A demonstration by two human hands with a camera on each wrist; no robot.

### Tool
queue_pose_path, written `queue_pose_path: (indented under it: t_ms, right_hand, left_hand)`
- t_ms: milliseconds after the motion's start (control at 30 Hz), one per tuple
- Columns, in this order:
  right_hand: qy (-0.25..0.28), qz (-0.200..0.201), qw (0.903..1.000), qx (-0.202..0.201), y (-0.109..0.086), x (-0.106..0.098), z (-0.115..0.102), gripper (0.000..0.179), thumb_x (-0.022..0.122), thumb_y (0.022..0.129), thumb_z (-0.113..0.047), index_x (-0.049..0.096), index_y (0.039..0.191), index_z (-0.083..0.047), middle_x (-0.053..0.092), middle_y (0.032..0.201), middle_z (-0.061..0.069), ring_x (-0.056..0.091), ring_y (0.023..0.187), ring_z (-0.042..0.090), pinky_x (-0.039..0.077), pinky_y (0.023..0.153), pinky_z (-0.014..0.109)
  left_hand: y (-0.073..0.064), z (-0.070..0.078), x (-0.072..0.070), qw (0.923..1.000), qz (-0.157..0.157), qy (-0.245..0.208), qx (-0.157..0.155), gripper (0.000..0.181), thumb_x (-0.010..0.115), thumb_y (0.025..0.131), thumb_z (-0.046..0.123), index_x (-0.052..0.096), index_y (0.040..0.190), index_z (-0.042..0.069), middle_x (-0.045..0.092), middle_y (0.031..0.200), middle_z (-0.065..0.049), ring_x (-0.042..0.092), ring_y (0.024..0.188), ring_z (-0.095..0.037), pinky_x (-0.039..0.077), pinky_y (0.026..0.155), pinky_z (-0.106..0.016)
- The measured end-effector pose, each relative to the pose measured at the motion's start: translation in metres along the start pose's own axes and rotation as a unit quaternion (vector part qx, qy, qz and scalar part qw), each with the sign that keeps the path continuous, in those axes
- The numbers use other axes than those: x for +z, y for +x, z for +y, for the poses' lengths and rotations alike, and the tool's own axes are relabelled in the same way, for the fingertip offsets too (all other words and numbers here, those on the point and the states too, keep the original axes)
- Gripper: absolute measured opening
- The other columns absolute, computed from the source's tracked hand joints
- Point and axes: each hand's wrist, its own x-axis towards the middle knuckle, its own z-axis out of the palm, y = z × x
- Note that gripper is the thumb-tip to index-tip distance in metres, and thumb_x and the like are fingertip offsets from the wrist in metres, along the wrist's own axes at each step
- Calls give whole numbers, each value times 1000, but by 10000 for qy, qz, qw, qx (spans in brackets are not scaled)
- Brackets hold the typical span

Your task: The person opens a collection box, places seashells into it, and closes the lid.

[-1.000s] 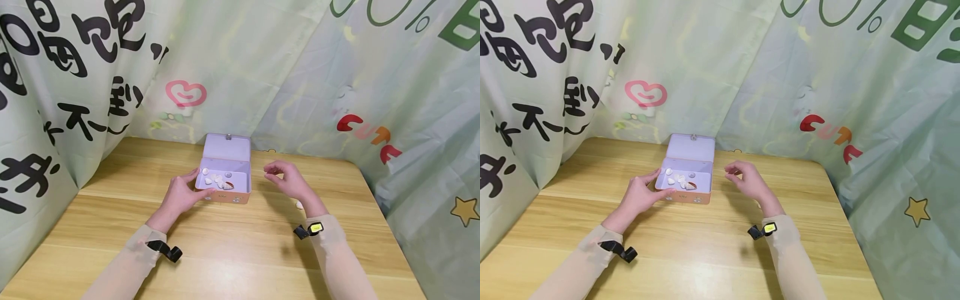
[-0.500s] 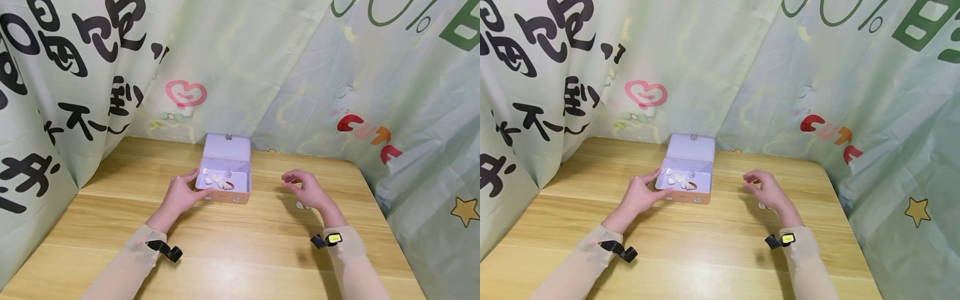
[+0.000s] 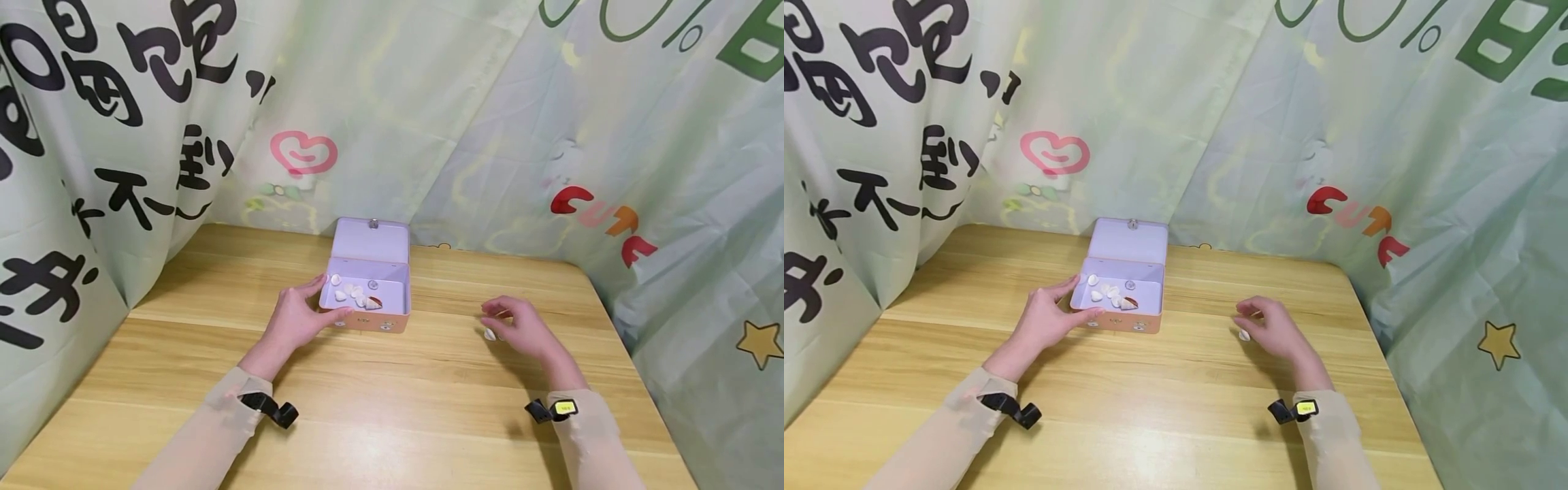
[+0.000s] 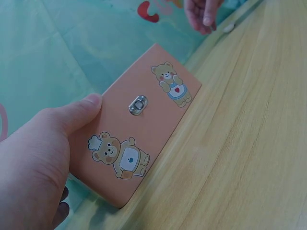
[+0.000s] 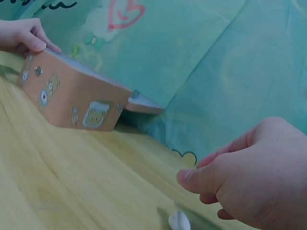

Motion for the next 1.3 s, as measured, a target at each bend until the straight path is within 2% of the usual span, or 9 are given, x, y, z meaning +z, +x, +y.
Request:
queue_pose_path:
  t_ms: [200,333,433,500,667,900,1033,1133,1300]
  right_hand:
    - [-103,-61,9995,301,-11,1,8,27,80,96,-9,72,117,5,75,111,15,69,104,35,54,94,57]
    - [-187,-56,9992,335,-18,3,11,32,84,93,-13,72,116,5,75,109,15,69,103,35,55,92,56]
    - [-289,-37,9988,398,-22,5,13,34,87,91,-17,72,114,3,74,108,13,69,102,33,55,90,54]
    - [-385,-36,9984,403,-23,6,14,34,87,90,-19,73,113,1,72,107,10,68,101,30,55,90,52]
    - [-729,21,9971,234,-25,9,19,27,89,89,-23,74,103,-6,67,98,2,61,90,21,52,81,42]
    - [-979,116,9951,23,-27,13,21,18,86,92,-23,74,97,-10,63,93,-1,56,84,18,48,75,37]
    - [-788,100,9968,-25,-26,13,20,15,85,93,-17,74,100,-9,65,94,-1,58,85,18,49,74,34]
    - [-450,22,9989,143,-25,11,19,15,83,94,-13,72,103,-7,67,95,0,61,87,19,51,75,32]
    - [0,-147,9988,474,-19,5,12,15,79,98,-12,71,110,-7,70,99,1,64,92,21,54,78,32]
  left_hand:
    - [-1,1,0,10000,-10,-51,15,99,94,76,55,56,151,2,52,156,-8,54,70,-26,48,58,-36]
    - [-1,1,0,10000,-4,-37,50,99,94,76,54,56,151,2,51,156,-8,63,91,-31,47,61,-39]
    - [-1,0,0,10000,-14,-29,40,100,94,76,55,55,151,2,51,156,-7,64,103,-33,47,62,-40]
    - [-1,0,0,10000,-15,-29,32,100,94,76,56,55,151,2,50,156,-7,64,103,-33,47,62,-39]
    - [-1,-1,1,10000,-13,-34,21,98,94,77,52,55,151,2,50,156,-7,61,83,-28,47,61,-39]
    - [-1,-1,0,10000,-40,-51,-12,101,93,76,58,55,151,2,50,157,-7,53,71,-26,48,58,-35]
    - [-1,0,0,9999,-69,-80,-48,104,92,75,61,55,151,2,49,157,-7,57,78,-27,48,56,-34]
    - [-1,0,0,9999,-94,-60,-58,106,90,74,65,54,152,3,48,158,-7,59,82,-27,48,58,-34]
    - [-1,0,-1,9999,-84,-34,-56,107,89,73,67,55,152,3,49,158,-7,59,80,-29,48,59,-36]
